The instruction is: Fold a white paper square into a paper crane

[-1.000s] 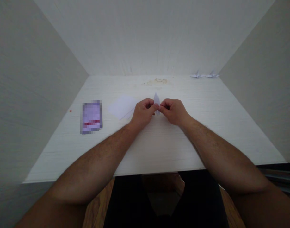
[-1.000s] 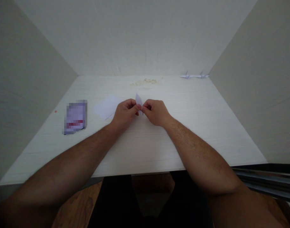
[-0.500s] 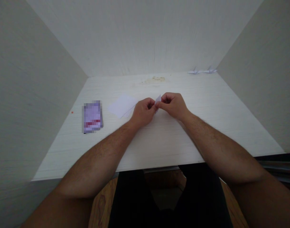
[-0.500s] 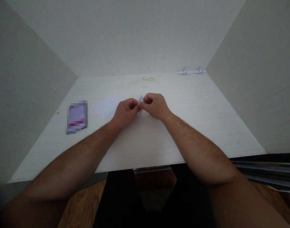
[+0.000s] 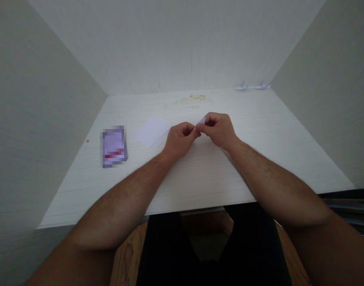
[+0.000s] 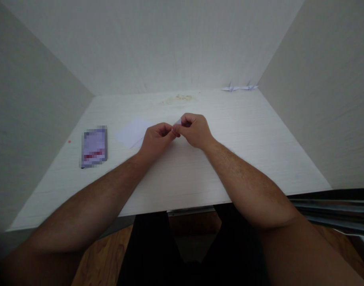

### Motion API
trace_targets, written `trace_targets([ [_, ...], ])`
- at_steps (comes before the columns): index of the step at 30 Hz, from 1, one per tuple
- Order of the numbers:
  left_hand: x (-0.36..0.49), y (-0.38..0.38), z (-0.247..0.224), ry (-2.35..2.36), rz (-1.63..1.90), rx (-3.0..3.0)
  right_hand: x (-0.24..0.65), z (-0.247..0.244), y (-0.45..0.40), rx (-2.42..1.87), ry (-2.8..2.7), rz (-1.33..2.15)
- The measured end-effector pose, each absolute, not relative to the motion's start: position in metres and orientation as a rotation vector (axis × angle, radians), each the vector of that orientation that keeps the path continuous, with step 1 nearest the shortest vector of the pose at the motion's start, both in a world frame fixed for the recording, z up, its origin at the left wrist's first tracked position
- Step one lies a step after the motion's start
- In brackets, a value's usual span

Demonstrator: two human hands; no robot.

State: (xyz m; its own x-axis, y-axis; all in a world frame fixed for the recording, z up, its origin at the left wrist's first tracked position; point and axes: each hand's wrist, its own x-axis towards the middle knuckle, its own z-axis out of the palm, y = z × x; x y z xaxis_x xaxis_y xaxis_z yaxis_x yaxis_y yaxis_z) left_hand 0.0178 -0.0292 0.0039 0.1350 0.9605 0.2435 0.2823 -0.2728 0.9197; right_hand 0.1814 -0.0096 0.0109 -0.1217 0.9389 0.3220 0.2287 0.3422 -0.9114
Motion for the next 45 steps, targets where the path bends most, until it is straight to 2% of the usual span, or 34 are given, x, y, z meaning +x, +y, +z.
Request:
trace_targets([
  [29,0.012,-0.025,0.008,1.293,1.207,1.485,0.182,0.014,-0.010,-1.121,-1.555,0.920],
  [38,0.013,-0.018,0.003,0.956,1.366,1.061,0.182,0.008,-0.009,-1.105,-1.608,0.992],
  [45,0.012,-0.017,-0.001,1.028,1.313,1.214,0.182,0.011,-0.012,-1.098,-1.643,0.975],
])
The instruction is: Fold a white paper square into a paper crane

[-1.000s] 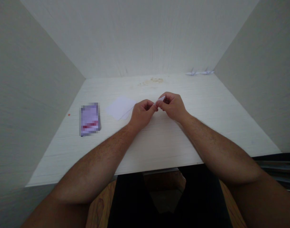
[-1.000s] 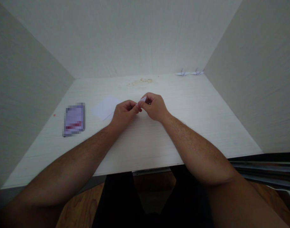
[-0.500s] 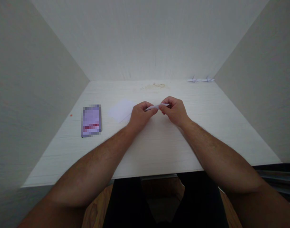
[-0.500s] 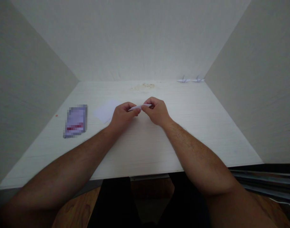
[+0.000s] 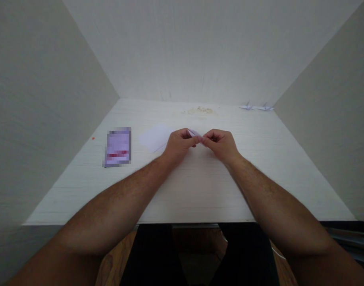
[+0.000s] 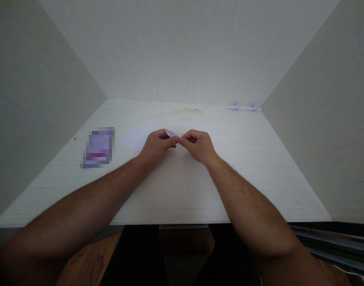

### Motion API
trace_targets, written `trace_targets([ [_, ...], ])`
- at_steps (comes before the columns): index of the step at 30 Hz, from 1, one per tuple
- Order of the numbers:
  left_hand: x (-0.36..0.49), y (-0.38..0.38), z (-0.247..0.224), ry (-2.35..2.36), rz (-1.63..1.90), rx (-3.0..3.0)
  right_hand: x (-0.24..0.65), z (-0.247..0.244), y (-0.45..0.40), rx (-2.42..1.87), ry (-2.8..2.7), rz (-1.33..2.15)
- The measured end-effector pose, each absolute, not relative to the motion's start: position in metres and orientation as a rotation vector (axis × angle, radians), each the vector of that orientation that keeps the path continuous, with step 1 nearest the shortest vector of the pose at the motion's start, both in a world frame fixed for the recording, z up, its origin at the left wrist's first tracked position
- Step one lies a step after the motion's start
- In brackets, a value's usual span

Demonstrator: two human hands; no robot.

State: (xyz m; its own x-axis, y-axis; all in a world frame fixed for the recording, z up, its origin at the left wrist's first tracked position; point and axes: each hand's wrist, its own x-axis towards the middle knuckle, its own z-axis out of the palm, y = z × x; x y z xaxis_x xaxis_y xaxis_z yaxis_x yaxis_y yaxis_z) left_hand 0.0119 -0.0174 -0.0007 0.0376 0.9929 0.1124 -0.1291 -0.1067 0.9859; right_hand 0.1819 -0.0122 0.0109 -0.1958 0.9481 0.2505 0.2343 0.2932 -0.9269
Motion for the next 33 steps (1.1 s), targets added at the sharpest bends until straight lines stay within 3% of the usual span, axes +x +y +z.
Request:
trace_targets([
  [33,0.014,-0.022,0.007,1.035,1.316,1.316,0.179,0.017,-0.014,-1.087,-1.530,1.054],
])
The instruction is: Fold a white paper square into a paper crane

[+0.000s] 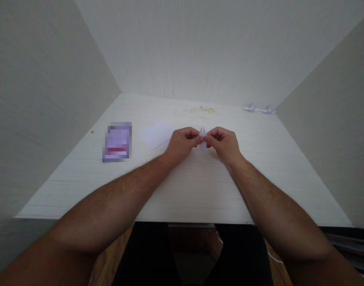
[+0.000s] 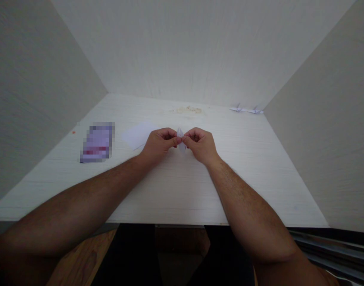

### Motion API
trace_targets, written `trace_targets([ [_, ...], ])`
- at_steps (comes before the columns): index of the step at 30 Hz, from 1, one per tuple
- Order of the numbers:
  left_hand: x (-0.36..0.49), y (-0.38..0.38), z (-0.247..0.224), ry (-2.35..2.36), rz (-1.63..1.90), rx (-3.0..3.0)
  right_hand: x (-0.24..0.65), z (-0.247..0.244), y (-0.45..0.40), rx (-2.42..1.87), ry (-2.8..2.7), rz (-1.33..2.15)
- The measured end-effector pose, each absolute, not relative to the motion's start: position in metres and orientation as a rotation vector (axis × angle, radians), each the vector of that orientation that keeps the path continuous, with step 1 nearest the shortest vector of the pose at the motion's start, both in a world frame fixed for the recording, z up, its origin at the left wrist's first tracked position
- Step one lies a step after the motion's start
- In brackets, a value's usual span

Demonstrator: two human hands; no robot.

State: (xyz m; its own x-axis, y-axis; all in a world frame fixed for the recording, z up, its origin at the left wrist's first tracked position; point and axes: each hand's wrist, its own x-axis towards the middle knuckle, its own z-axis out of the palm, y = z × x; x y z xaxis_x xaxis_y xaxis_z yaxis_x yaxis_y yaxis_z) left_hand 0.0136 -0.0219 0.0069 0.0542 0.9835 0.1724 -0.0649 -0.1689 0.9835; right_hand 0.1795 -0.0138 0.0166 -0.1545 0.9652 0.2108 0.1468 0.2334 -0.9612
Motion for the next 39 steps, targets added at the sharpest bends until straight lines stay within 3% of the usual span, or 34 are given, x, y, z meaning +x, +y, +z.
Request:
trace_targets([
  [23,0.0212,-0.0291,0.0106,1.240,1.441,1.267,0.1740,0.0103,-0.0217,-1.181,-1.639,0.687],
  [39,0.0183,-0.0251,0.0108,1.037,1.374,1.255,0.1760,0.0102,-0.0155,-1.079,-1.541,0.966],
])
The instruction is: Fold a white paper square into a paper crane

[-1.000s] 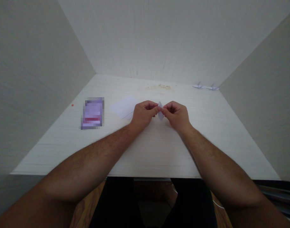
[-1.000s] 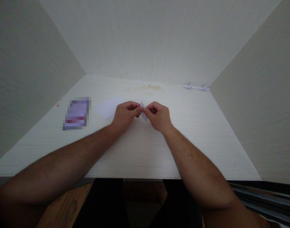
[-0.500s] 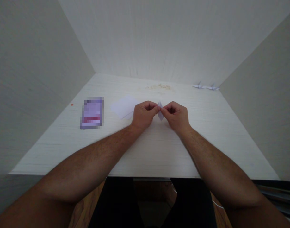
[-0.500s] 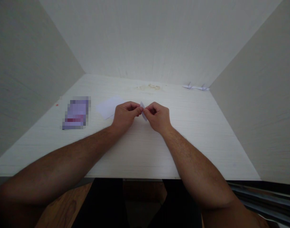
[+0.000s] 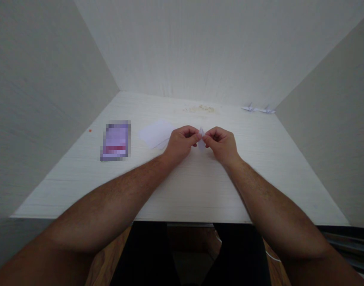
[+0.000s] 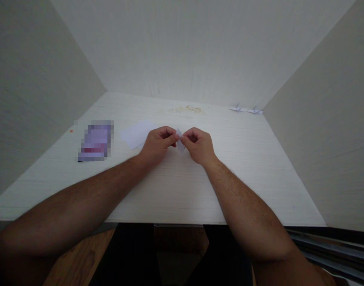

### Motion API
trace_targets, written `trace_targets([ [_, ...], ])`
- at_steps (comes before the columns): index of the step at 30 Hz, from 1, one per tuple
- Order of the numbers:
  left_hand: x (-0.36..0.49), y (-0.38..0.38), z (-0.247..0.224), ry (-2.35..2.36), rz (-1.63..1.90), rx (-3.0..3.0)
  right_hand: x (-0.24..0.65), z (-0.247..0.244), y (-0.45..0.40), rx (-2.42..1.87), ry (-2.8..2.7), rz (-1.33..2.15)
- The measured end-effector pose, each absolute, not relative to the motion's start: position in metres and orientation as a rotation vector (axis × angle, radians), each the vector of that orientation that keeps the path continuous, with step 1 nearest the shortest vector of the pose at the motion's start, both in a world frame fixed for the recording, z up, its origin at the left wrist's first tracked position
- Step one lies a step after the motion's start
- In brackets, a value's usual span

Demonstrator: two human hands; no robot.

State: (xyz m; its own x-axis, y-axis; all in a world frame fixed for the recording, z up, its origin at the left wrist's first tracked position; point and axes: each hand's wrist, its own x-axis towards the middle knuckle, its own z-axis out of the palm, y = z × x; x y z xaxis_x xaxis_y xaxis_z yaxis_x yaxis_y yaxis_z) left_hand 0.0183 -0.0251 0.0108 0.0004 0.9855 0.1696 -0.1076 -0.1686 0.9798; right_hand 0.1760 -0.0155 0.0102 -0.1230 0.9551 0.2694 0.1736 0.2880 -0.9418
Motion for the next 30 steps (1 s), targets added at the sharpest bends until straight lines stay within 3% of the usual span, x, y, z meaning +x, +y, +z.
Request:
trace_targets([
  [30,0.0202,-0.0220,0.0047,1.020,1.438,1.118,0.1778,0.0039,-0.0116,-1.053,-1.572,1.026],
])
